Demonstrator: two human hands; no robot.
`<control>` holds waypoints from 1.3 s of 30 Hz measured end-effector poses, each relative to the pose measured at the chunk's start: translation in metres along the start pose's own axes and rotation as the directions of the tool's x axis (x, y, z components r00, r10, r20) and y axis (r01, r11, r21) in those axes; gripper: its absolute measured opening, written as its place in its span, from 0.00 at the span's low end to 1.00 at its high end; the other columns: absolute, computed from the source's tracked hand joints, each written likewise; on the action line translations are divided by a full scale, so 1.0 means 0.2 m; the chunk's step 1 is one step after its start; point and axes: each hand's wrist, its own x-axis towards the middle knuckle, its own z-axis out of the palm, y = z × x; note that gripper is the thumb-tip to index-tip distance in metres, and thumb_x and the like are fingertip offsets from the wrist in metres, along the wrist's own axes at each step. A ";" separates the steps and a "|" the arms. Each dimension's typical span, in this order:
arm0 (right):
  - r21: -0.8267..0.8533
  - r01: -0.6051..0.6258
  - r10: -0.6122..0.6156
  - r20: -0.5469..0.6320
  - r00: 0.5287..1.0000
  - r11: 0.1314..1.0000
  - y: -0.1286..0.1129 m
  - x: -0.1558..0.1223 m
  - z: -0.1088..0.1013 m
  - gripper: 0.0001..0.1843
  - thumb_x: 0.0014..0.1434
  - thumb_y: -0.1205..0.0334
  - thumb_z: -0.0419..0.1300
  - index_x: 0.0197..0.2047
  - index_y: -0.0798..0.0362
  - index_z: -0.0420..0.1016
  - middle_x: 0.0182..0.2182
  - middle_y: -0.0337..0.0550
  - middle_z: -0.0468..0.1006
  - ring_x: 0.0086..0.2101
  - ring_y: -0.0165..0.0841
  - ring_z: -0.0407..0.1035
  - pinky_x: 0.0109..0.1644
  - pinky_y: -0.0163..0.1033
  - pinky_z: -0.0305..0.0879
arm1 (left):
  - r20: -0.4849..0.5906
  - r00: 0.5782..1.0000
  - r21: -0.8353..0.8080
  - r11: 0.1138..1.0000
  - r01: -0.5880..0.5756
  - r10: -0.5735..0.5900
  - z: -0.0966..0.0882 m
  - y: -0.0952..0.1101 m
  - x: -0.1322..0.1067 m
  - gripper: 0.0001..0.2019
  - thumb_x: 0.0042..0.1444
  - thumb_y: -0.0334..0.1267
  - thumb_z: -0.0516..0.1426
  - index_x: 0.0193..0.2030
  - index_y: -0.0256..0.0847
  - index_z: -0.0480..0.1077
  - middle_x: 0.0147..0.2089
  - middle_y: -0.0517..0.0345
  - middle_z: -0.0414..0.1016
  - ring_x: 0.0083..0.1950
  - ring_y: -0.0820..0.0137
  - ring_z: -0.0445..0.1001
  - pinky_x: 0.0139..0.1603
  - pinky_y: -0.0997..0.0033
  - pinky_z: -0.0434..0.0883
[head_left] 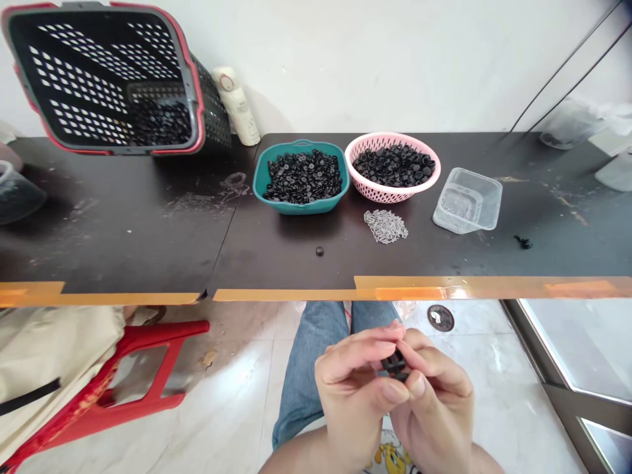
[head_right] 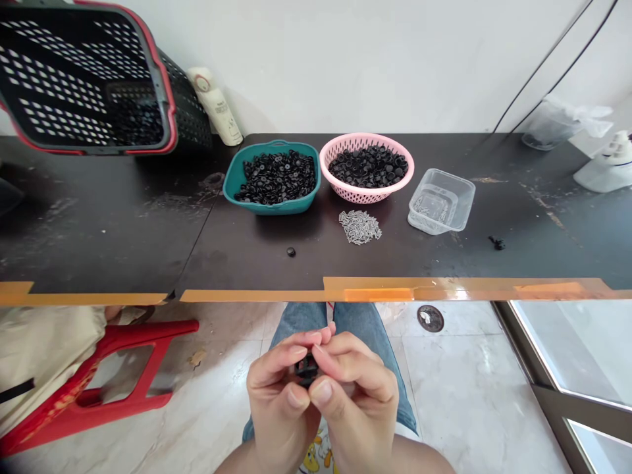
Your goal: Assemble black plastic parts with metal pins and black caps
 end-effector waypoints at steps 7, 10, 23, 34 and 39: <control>-0.003 0.045 -0.045 -0.005 0.999 0.999 0.01 -0.04 0.01 0.09 0.65 0.54 0.67 0.47 0.39 0.86 0.32 0.41 0.83 0.31 0.31 0.78 0.36 0.35 0.79 | -0.036 0.999 0.047 0.999 -0.022 0.023 0.01 0.01 -0.01 0.13 0.50 0.51 0.70 0.44 0.61 0.81 0.44 0.66 0.85 0.45 0.68 0.85 0.55 0.71 0.82; 0.004 0.043 -0.043 0.028 0.999 0.999 0.01 -0.05 0.01 0.10 0.67 0.55 0.65 0.50 0.39 0.85 0.35 0.42 0.83 0.30 0.31 0.78 0.36 0.36 0.79 | -0.045 0.999 0.043 0.999 -0.029 0.030 0.01 0.02 -0.01 0.14 0.48 0.51 0.71 0.43 0.60 0.82 0.43 0.64 0.85 0.44 0.68 0.85 0.53 0.72 0.83; 0.030 0.012 -0.011 -0.034 0.999 0.999 -0.01 -0.01 0.02 0.08 0.62 0.55 0.70 0.45 0.40 0.87 0.33 0.40 0.85 0.33 0.31 0.80 0.41 0.34 0.81 | 0.008 1.000 0.058 0.998 -0.004 0.004 -0.02 0.03 0.00 0.13 0.54 0.49 0.69 0.47 0.59 0.81 0.46 0.65 0.85 0.49 0.67 0.84 0.56 0.71 0.82; 0.068 -0.084 0.086 -0.032 0.996 0.994 0.00 -0.01 0.04 0.06 0.62 0.54 0.69 0.43 0.38 0.87 0.31 0.41 0.83 0.32 0.34 0.79 0.38 0.40 0.81 | -0.014 1.000 0.058 0.998 0.014 -0.013 -0.03 0.02 0.01 0.12 0.55 0.48 0.69 0.47 0.59 0.82 0.47 0.65 0.85 0.48 0.67 0.84 0.54 0.72 0.82; 0.107 -0.092 0.096 -0.029 0.995 0.990 0.00 0.00 0.04 0.06 0.62 0.55 0.70 0.43 0.40 0.87 0.32 0.39 0.83 0.33 0.31 0.79 0.43 0.36 0.81 | -0.024 1.000 0.056 0.998 0.020 -0.019 -0.02 0.02 0.02 0.11 0.56 0.45 0.69 0.47 0.57 0.82 0.47 0.63 0.85 0.48 0.66 0.84 0.54 0.70 0.82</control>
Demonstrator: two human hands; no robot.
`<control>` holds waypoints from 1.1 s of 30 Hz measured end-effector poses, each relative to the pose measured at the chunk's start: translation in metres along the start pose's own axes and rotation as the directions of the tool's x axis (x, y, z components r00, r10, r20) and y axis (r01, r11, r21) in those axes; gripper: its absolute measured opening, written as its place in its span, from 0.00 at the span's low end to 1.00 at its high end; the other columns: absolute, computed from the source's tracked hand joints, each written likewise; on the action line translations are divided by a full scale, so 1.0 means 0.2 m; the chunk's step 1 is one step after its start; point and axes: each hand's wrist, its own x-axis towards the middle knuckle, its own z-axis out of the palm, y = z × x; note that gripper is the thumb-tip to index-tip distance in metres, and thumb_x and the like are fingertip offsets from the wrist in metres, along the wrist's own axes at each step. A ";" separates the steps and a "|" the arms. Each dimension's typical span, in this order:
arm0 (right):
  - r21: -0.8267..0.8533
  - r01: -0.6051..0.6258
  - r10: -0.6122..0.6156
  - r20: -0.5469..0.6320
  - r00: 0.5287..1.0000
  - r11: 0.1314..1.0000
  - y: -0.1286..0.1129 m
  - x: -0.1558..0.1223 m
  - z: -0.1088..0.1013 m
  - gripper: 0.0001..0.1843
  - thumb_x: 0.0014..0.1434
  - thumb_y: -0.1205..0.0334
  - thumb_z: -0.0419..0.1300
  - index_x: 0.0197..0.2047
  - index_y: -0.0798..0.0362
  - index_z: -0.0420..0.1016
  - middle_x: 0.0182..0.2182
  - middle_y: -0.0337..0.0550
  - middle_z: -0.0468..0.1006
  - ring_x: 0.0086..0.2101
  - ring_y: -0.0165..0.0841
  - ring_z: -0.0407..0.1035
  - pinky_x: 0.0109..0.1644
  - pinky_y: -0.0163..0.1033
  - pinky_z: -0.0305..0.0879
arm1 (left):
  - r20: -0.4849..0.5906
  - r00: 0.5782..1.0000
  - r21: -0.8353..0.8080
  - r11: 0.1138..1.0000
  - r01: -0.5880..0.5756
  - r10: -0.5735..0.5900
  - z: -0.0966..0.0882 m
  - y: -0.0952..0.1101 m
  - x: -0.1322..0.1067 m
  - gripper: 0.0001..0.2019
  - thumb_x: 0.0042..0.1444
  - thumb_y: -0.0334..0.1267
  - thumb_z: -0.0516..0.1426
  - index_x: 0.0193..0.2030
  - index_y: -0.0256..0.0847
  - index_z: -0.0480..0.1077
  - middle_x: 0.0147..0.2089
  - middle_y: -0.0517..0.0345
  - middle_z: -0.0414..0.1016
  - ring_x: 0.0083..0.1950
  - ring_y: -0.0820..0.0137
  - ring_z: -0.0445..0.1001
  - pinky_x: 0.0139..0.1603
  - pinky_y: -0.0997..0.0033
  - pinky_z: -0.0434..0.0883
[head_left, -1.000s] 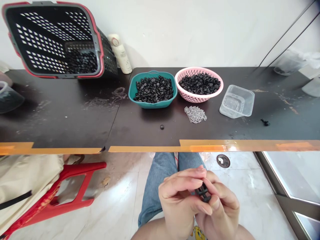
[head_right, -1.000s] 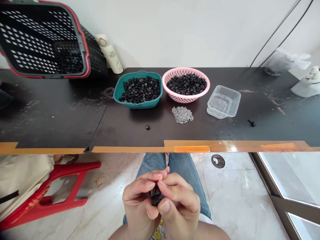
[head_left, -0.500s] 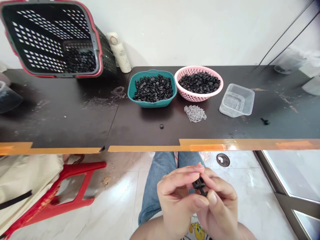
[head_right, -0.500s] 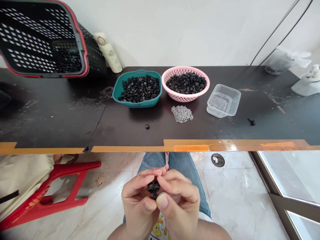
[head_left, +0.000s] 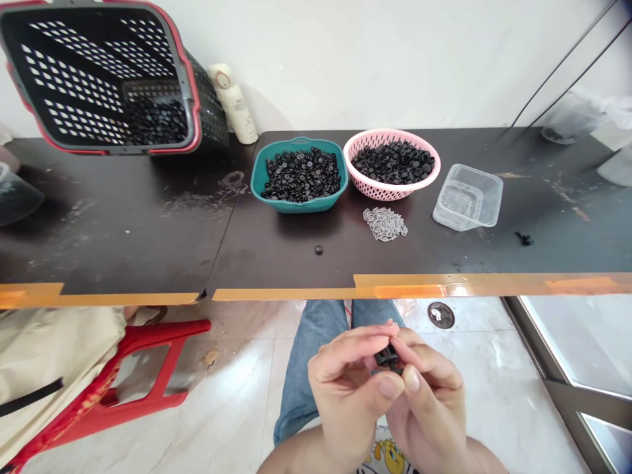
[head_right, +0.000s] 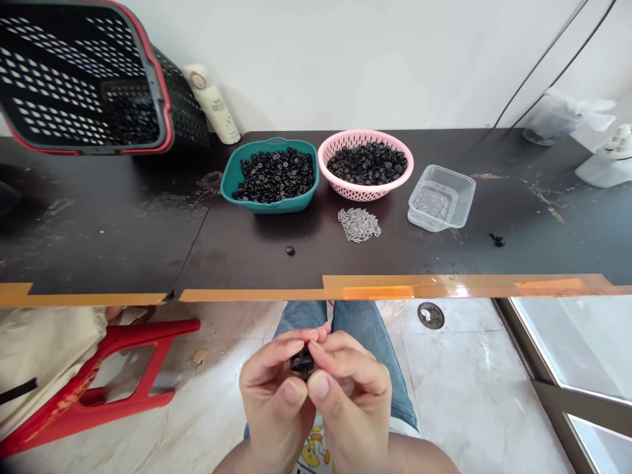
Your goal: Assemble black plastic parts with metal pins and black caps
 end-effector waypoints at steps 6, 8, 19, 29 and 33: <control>-0.009 0.024 -0.025 -0.015 1.000 1.000 0.00 0.00 0.00 0.06 0.61 0.56 0.71 0.43 0.39 0.87 0.32 0.39 0.85 0.33 0.31 0.80 0.41 0.33 0.81 | 0.001 1.000 0.041 0.999 -0.012 0.012 0.00 0.00 -0.02 0.09 0.58 0.48 0.67 0.46 0.61 0.81 0.47 0.65 0.85 0.47 0.67 0.85 0.53 0.70 0.82; -0.025 0.061 -0.062 -0.016 0.998 0.998 0.00 -0.01 0.00 0.07 0.61 0.55 0.71 0.44 0.40 0.87 0.30 0.39 0.84 0.29 0.29 0.79 0.37 0.31 0.80 | -0.009 1.000 0.065 0.998 -0.021 0.022 -0.01 0.00 -0.03 0.12 0.54 0.51 0.69 0.46 0.61 0.82 0.46 0.64 0.85 0.46 0.65 0.85 0.50 0.69 0.84; -0.041 0.059 -0.061 -0.032 0.998 0.997 0.00 0.00 0.00 0.06 0.62 0.54 0.70 0.43 0.40 0.87 0.26 0.37 0.81 0.28 0.26 0.76 0.39 0.29 0.78 | 0.027 0.999 -0.006 1.000 -0.024 0.024 -0.01 0.00 -0.01 0.11 0.57 0.44 0.68 0.48 0.54 0.82 0.47 0.61 0.85 0.48 0.68 0.84 0.53 0.76 0.81; -0.008 0.038 -0.038 -0.076 0.996 0.999 0.03 -0.02 0.01 0.06 0.59 0.52 0.72 0.40 0.41 0.88 0.29 0.37 0.83 0.29 0.28 0.78 0.45 0.36 0.81 | -0.037 0.997 0.079 0.995 -0.063 0.066 0.00 0.00 -0.02 0.12 0.54 0.48 0.69 0.45 0.54 0.82 0.44 0.60 0.85 0.44 0.65 0.85 0.50 0.72 0.83; 0.078 -0.022 0.024 -0.034 0.999 0.997 0.04 -0.01 0.01 0.06 0.59 0.54 0.72 0.40 0.43 0.88 0.32 0.36 0.85 0.33 0.25 0.80 0.43 0.25 0.78 | -0.047 0.996 0.096 0.993 -0.068 0.073 0.00 0.00 -0.02 0.12 0.55 0.48 0.69 0.46 0.56 0.82 0.46 0.62 0.85 0.46 0.67 0.85 0.51 0.74 0.82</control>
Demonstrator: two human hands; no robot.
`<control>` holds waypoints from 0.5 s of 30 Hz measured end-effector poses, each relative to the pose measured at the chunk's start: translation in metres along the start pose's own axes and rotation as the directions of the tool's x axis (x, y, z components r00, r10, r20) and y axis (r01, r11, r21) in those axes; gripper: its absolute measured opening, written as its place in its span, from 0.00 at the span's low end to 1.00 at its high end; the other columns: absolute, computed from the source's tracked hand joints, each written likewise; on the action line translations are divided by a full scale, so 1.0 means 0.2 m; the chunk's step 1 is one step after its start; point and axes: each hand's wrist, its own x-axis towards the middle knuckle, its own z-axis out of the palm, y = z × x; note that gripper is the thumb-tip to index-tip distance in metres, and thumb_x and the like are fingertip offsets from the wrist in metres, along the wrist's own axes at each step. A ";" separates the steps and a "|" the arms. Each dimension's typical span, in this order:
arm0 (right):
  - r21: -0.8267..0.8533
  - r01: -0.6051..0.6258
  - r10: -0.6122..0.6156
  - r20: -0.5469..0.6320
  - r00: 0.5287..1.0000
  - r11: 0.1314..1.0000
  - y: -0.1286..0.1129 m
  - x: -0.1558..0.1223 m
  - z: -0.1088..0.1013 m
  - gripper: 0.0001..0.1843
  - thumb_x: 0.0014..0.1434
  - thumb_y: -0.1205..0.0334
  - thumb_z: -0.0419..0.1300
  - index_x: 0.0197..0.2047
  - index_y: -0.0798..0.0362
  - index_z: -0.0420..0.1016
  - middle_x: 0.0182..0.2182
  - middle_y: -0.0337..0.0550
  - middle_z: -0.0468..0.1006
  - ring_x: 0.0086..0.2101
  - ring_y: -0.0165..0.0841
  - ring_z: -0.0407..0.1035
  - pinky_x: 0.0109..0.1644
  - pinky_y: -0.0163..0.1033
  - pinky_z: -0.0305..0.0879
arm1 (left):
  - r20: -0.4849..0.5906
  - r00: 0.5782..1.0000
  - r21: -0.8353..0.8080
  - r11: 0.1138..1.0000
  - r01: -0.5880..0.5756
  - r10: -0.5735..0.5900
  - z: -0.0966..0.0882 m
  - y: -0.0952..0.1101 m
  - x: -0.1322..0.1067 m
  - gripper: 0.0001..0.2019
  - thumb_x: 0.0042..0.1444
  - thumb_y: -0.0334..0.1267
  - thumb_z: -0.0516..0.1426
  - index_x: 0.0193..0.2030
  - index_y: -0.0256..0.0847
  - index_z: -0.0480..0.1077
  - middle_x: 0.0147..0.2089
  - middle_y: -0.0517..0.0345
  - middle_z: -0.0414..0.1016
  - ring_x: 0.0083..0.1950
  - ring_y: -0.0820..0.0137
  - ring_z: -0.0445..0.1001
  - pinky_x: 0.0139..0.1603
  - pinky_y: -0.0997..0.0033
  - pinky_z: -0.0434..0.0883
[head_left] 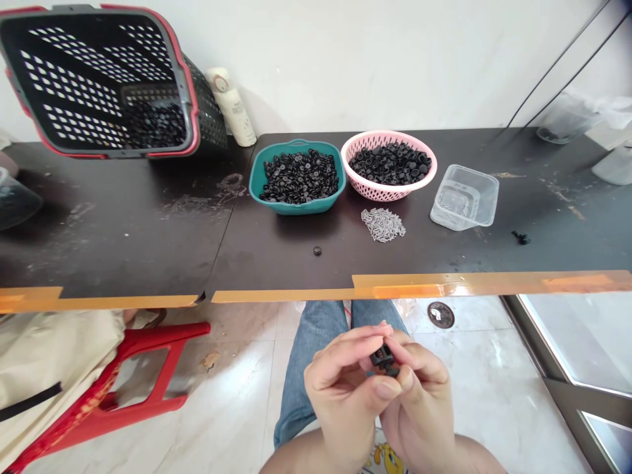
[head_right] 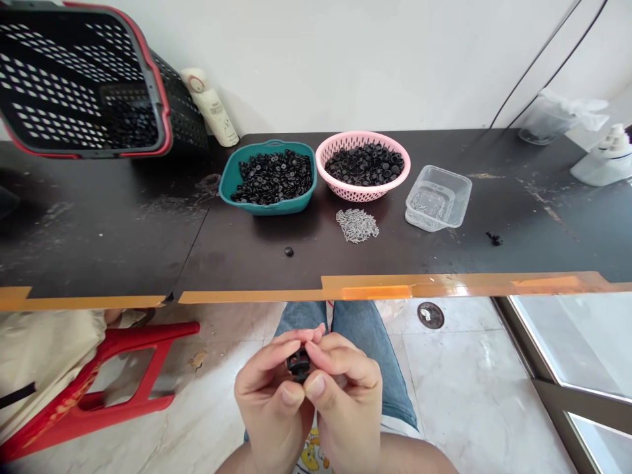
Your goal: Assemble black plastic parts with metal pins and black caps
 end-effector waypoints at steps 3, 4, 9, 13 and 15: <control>0.053 -0.039 0.038 0.021 0.999 0.998 -0.01 0.01 0.01 0.07 0.60 0.56 0.72 0.43 0.42 0.87 0.37 0.35 0.87 0.36 0.25 0.81 0.46 0.24 0.78 | -0.011 1.000 0.059 0.998 -0.026 0.027 -0.01 0.00 0.00 0.12 0.57 0.48 0.68 0.49 0.57 0.81 0.47 0.62 0.85 0.47 0.68 0.85 0.51 0.75 0.82; 0.064 -0.049 0.047 0.033 0.998 0.997 -0.01 0.01 0.01 0.07 0.61 0.56 0.71 0.44 0.42 0.87 0.38 0.35 0.87 0.36 0.25 0.81 0.46 0.24 0.78 | -0.014 0.999 0.083 0.996 -0.038 0.040 -0.01 0.00 0.00 0.13 0.57 0.48 0.68 0.49 0.56 0.81 0.48 0.61 0.85 0.46 0.68 0.85 0.50 0.74 0.83; 0.053 -0.057 0.054 0.064 0.996 0.997 -0.01 0.02 0.02 0.08 0.63 0.55 0.70 0.46 0.40 0.87 0.40 0.35 0.87 0.39 0.26 0.82 0.46 0.23 0.77 | -0.011 0.996 0.186 0.978 -0.090 0.094 -0.03 0.00 -0.01 0.14 0.59 0.48 0.66 0.51 0.53 0.81 0.49 0.58 0.84 0.47 0.65 0.85 0.50 0.70 0.83; 0.006 -0.029 0.029 0.052 0.998 1.000 0.00 0.02 0.01 0.08 0.63 0.55 0.69 0.46 0.40 0.86 0.41 0.35 0.87 0.40 0.27 0.82 0.51 0.25 0.76 | 0.006 0.995 0.219 0.971 -0.095 0.096 -0.05 0.00 -0.02 0.13 0.61 0.46 0.65 0.52 0.53 0.80 0.50 0.56 0.84 0.47 0.65 0.85 0.51 0.68 0.83; -0.011 -0.010 0.010 0.043 0.999 1.000 0.00 0.02 0.00 0.08 0.63 0.55 0.69 0.46 0.40 0.86 0.41 0.35 0.87 0.40 0.27 0.82 0.52 0.26 0.76 | 0.018 0.994 0.241 0.964 -0.108 0.107 -0.05 0.00 -0.02 0.13 0.61 0.45 0.65 0.53 0.53 0.80 0.51 0.56 0.84 0.49 0.65 0.84 0.52 0.67 0.83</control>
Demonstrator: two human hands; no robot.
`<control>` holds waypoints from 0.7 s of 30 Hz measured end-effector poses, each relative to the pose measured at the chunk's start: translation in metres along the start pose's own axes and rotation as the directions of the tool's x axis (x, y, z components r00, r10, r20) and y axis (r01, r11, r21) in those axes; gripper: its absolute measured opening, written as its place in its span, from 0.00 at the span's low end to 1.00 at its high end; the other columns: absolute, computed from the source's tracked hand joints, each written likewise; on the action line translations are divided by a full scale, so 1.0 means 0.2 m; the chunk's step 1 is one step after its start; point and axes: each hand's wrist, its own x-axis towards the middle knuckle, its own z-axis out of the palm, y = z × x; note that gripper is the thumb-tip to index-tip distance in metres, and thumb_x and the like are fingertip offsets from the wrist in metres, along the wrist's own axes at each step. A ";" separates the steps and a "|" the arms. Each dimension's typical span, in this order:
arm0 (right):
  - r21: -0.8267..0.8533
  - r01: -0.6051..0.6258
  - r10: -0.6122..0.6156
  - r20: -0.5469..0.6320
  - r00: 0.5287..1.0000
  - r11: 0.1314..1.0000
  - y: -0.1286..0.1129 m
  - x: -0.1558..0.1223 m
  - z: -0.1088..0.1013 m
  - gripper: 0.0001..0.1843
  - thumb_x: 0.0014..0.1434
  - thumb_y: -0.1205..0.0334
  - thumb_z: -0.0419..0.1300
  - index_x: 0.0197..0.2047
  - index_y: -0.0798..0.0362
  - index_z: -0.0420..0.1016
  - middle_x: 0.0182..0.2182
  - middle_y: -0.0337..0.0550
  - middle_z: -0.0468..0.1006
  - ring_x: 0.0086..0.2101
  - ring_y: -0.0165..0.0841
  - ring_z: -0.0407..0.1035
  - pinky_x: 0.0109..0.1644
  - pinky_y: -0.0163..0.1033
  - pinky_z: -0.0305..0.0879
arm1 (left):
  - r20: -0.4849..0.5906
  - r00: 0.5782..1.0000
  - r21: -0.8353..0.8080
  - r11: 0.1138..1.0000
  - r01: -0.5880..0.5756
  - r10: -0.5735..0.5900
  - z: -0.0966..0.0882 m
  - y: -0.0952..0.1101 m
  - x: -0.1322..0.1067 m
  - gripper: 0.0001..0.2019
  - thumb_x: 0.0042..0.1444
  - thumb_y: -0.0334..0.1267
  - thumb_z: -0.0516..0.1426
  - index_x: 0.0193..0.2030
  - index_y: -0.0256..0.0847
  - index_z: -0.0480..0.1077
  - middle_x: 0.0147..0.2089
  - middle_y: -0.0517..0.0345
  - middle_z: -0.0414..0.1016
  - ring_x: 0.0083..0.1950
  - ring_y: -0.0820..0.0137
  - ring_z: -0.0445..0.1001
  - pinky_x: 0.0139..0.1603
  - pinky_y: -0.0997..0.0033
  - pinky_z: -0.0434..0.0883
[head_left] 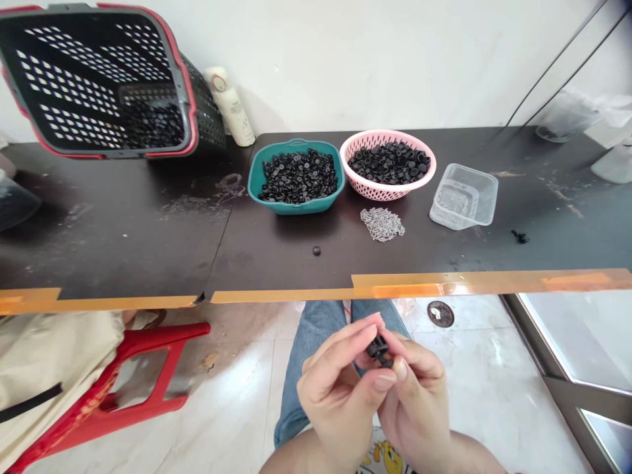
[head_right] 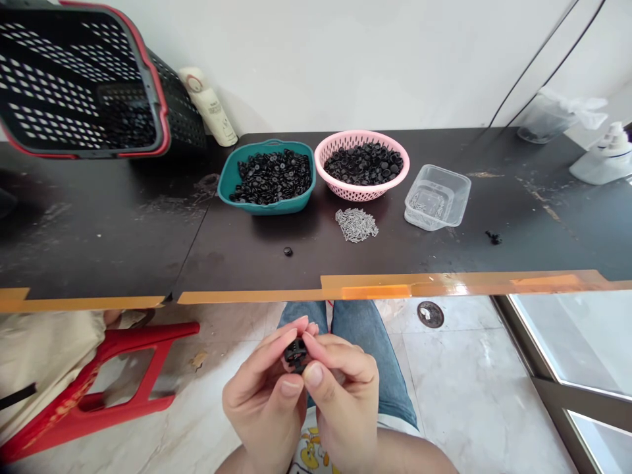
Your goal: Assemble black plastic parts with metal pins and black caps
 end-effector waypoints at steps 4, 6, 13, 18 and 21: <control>-0.003 0.017 -0.017 -0.012 1.000 1.000 0.01 -0.01 -0.01 0.08 0.64 0.56 0.69 0.46 0.40 0.86 0.39 0.35 0.87 0.40 0.27 0.82 0.52 0.26 0.76 | 0.001 1.000 0.024 1.000 -0.002 0.002 -0.01 0.00 -0.01 0.12 0.62 0.44 0.65 0.52 0.52 0.80 0.51 0.56 0.83 0.48 0.64 0.84 0.51 0.66 0.84; 0.000 0.012 -0.012 -0.004 1.000 1.000 0.01 -0.01 -0.01 0.08 0.64 0.56 0.69 0.47 0.40 0.86 0.40 0.36 0.87 0.40 0.27 0.82 0.52 0.27 0.77 | -0.019 0.999 0.024 0.999 0.028 -0.027 -0.01 -0.01 -0.01 0.11 0.61 0.45 0.65 0.50 0.53 0.81 0.51 0.56 0.84 0.47 0.63 0.85 0.49 0.65 0.84; -0.048 0.026 -0.027 -0.013 1.000 0.999 0.02 -0.01 -0.01 0.07 0.63 0.56 0.69 0.45 0.39 0.87 0.34 0.39 0.87 0.36 0.29 0.82 0.47 0.32 0.80 | -0.037 0.996 -0.059 0.995 0.076 -0.079 0.01 -0.01 0.00 0.10 0.60 0.46 0.66 0.48 0.54 0.82 0.47 0.58 0.85 0.45 0.65 0.85 0.47 0.70 0.84; -0.038 0.000 -0.002 -0.057 0.998 0.999 0.03 -0.01 0.00 0.06 0.61 0.56 0.71 0.42 0.39 0.87 0.33 0.39 0.86 0.34 0.30 0.81 0.43 0.33 0.81 | -0.057 0.994 -0.069 0.994 0.085 -0.089 0.03 -0.01 0.01 0.10 0.59 0.47 0.67 0.47 0.57 0.82 0.46 0.63 0.85 0.44 0.69 0.85 0.49 0.75 0.82; 0.001 -0.019 0.019 -0.074 0.997 1.000 0.05 -0.01 0.00 0.04 0.60 0.56 0.72 0.41 0.39 0.87 0.33 0.38 0.86 0.35 0.30 0.81 0.42 0.32 0.80 | -0.072 0.994 -0.053 0.996 0.077 -0.081 0.03 0.00 0.02 0.08 0.59 0.47 0.67 0.45 0.57 0.82 0.45 0.64 0.85 0.43 0.70 0.85 0.49 0.75 0.83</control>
